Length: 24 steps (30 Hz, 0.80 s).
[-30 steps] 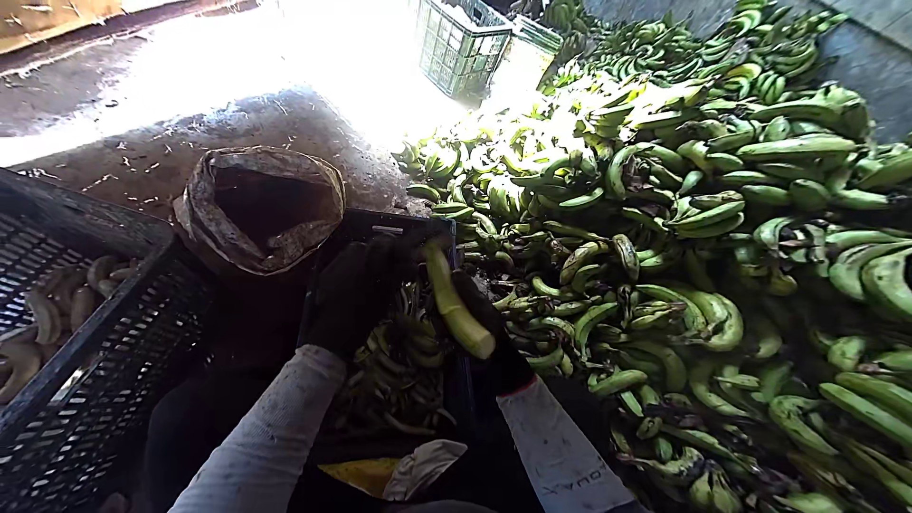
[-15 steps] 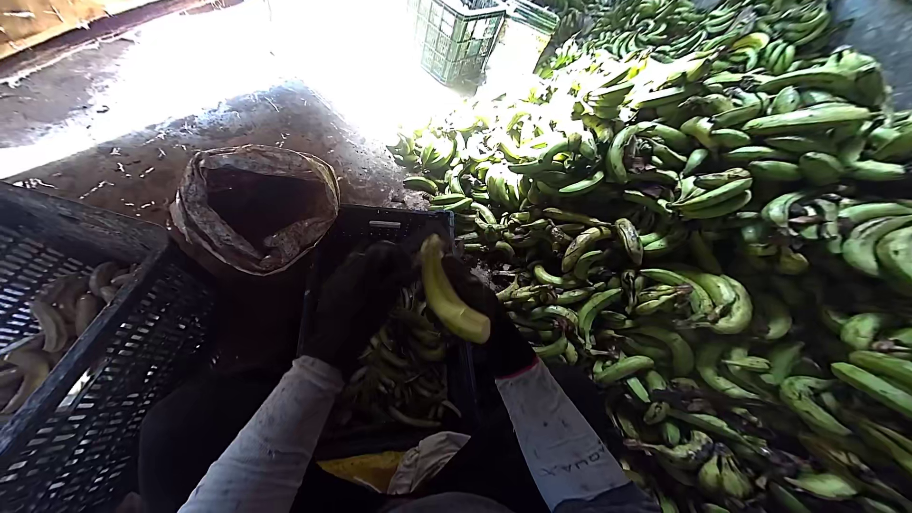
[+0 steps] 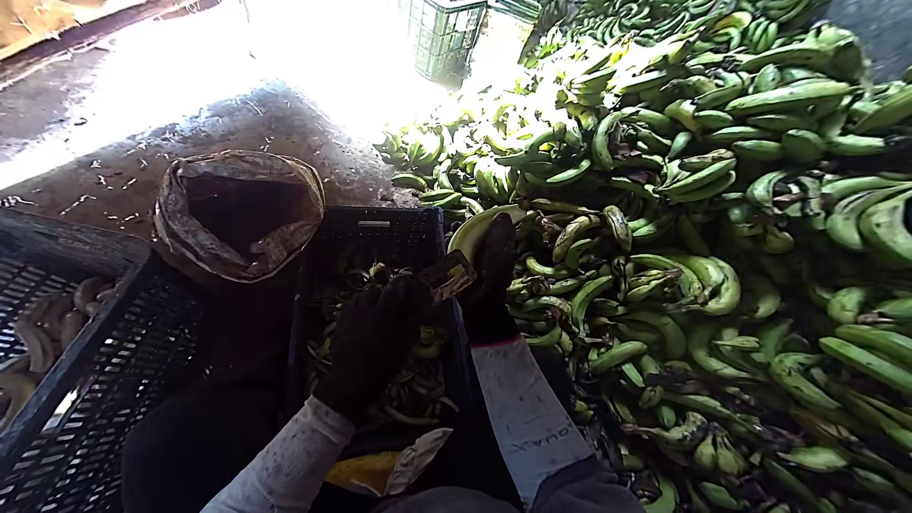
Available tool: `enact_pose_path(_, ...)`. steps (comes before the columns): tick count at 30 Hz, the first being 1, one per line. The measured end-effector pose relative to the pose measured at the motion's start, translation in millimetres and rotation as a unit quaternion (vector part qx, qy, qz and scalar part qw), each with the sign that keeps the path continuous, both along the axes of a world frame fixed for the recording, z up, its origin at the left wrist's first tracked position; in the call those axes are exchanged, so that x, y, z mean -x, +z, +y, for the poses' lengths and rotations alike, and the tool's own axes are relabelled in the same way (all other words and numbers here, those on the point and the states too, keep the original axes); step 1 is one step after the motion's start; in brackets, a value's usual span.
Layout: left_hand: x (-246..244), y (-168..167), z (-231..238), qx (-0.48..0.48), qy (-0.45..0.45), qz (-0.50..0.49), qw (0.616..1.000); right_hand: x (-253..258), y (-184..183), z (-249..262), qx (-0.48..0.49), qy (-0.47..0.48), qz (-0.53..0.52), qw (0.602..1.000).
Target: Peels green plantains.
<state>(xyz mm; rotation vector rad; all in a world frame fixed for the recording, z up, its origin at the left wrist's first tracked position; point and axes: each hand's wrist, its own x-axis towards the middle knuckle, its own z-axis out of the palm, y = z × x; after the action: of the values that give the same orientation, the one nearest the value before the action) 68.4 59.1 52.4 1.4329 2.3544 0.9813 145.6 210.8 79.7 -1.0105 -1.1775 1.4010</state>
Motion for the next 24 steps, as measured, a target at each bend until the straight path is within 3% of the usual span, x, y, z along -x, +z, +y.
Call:
enact_pose_path(2, 7, -1, 1, 0.014, 0.010, -0.001, 1.000, -1, -8, 2, 0.019, 0.057, 0.029, 0.998)
enact_pose_path(4, 24, -5, 5, 0.010, 0.022, -0.004, 1.000, -11, -24, 5, 0.037, 0.210, 0.045, 0.976)
enact_pose_path(7, 57, -15, 10, -0.017, 0.023, 0.003, 1.000, -22, -28, 2, 0.029, 0.435, -0.018, 0.900)
enact_pose_path(10, 74, -25, 9, -0.008, 0.034, 0.002, 0.999, -26, -19, -3, 0.037, 0.546, -0.128, 0.827)
enact_pose_path(11, 77, -26, 8, 0.003, 0.041, -0.023, 0.999, -26, -19, -4, 0.055, 0.556, -0.147, 0.816)
enact_pose_path(13, 75, -23, 7, 0.024, 0.051, -0.075, 0.996, -27, -28, -1, 0.085, 0.533, -0.131, 0.831)
enact_pose_path(16, 58, -16, 11, -0.007, 0.017, -0.072, 0.997, -23, -41, 8, 0.121, 0.426, 0.028, 0.896)
enact_pose_path(18, 38, -9, 12, -0.038, -0.011, -0.045, 0.998, -20, -41, 16, 0.137, 0.368, 0.163, 0.905)
enact_pose_path(22, 9, -11, 7, -0.101, -0.017, 0.067, 0.992, -10, -30, 26, 0.272, 0.301, 0.460, 0.790)
enact_pose_path(24, 7, -14, 7, -0.108, -0.001, 0.080, 0.991, -9, -27, 24, 0.280, 0.276, 0.477, 0.786)
